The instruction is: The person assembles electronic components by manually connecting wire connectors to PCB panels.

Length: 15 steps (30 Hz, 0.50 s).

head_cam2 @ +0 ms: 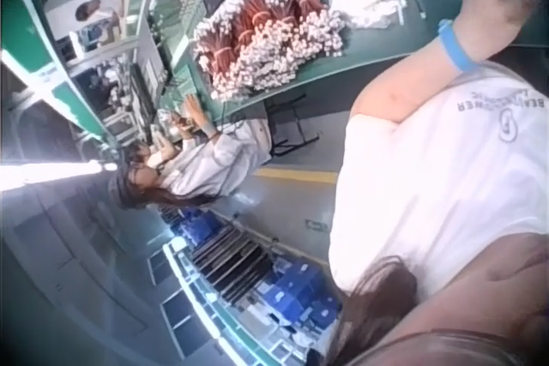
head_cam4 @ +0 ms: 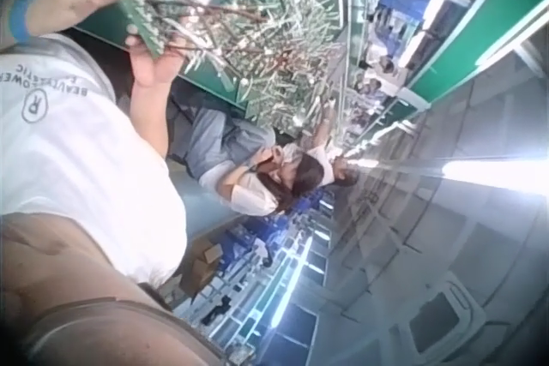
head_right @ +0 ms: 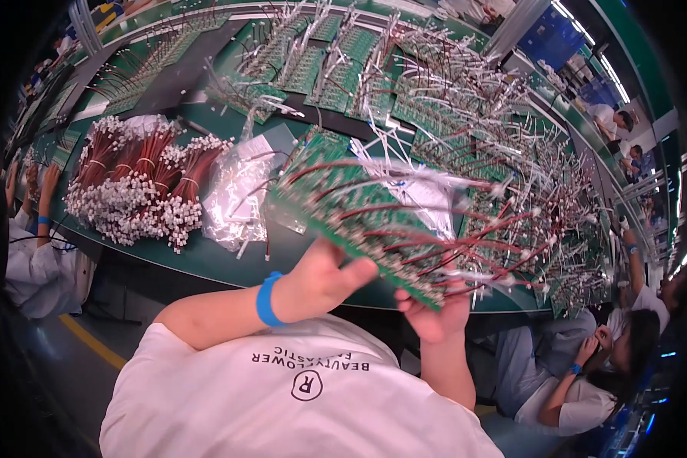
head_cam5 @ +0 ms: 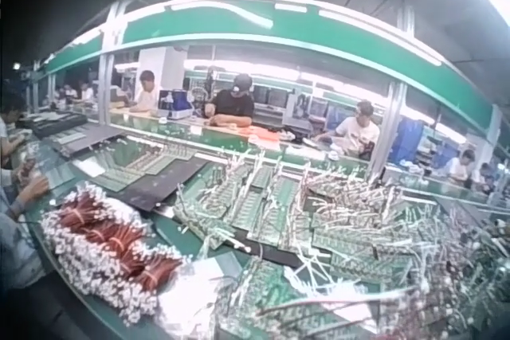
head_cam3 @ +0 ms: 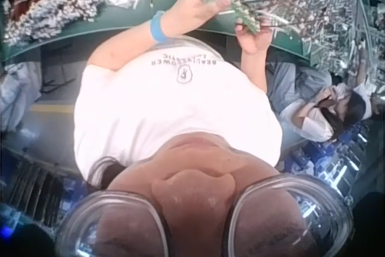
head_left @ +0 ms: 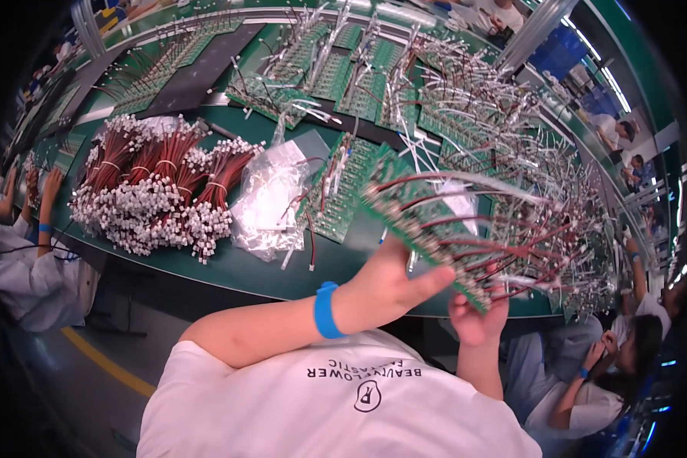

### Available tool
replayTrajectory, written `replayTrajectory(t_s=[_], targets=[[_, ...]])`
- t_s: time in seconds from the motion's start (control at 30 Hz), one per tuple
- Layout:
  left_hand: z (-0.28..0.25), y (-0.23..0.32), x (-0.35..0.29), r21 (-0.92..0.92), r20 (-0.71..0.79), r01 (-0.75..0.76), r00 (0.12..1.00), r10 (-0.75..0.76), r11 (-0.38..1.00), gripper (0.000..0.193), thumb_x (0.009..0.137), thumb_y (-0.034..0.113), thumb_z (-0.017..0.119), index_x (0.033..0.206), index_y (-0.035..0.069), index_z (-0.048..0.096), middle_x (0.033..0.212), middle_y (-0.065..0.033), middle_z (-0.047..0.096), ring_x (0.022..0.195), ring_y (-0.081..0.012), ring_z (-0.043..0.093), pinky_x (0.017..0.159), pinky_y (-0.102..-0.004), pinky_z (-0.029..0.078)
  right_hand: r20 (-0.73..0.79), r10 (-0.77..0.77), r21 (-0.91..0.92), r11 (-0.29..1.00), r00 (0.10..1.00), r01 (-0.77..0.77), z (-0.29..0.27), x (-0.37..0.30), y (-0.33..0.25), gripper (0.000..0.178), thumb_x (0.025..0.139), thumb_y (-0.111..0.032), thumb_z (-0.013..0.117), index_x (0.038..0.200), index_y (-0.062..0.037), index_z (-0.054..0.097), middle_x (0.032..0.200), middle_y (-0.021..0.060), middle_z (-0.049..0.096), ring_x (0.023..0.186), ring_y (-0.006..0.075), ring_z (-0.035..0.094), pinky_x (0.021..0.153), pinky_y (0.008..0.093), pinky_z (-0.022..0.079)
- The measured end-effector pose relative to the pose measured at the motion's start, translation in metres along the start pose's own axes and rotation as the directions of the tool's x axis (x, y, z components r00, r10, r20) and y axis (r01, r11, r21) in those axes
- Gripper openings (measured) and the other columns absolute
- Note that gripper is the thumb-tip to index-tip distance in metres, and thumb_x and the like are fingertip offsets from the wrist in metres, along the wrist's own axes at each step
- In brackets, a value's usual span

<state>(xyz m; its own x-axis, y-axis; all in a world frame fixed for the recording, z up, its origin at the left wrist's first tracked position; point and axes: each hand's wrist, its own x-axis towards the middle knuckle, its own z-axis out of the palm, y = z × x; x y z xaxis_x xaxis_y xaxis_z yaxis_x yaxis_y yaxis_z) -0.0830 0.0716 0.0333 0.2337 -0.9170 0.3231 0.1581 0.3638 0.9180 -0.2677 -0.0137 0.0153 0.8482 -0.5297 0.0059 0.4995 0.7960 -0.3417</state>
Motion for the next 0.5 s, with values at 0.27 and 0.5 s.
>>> replayTrajectory(t_s=[0.27,0.5], targets=[[-0.042,-0.028,-0.035,0.958,-0.013,0.02,1.0,-0.028,0.288,0.063,0.074,0.025,0.065,0.123,-0.005,0.04,0.127,-0.0277,0.038,0.117,-0.0423,0.038,0.098,-0.0444,0.035,-0.185,-0.314,-0.191,0.941,0.931,0.28,-0.001,0.017,-0.036,0.039,0.093,-0.034,0.037,0.126,-0.0129,0.043,0.113,0.0205,0.054,0.084,0.0367,0.06,0.062,0.0411,0.05],[-0.053,-0.042,-0.025,0.988,-0.144,0.147,0.987,-0.07,0.039,0.064,0.079,0.026,0.059,0.133,0.003,0.033,0.136,-0.0227,0.033,0.126,-0.0369,0.031,0.098,-0.0514,0.028,-0.128,-0.104,-0.127,0.988,0.986,0.088,-0.016,0.063,-0.016,0.047,0.094,-0.042,0.036,0.121,-0.0048,0.043,0.111,0.0194,0.057,0.086,0.0374,0.062,0.064,0.042,0.053]])
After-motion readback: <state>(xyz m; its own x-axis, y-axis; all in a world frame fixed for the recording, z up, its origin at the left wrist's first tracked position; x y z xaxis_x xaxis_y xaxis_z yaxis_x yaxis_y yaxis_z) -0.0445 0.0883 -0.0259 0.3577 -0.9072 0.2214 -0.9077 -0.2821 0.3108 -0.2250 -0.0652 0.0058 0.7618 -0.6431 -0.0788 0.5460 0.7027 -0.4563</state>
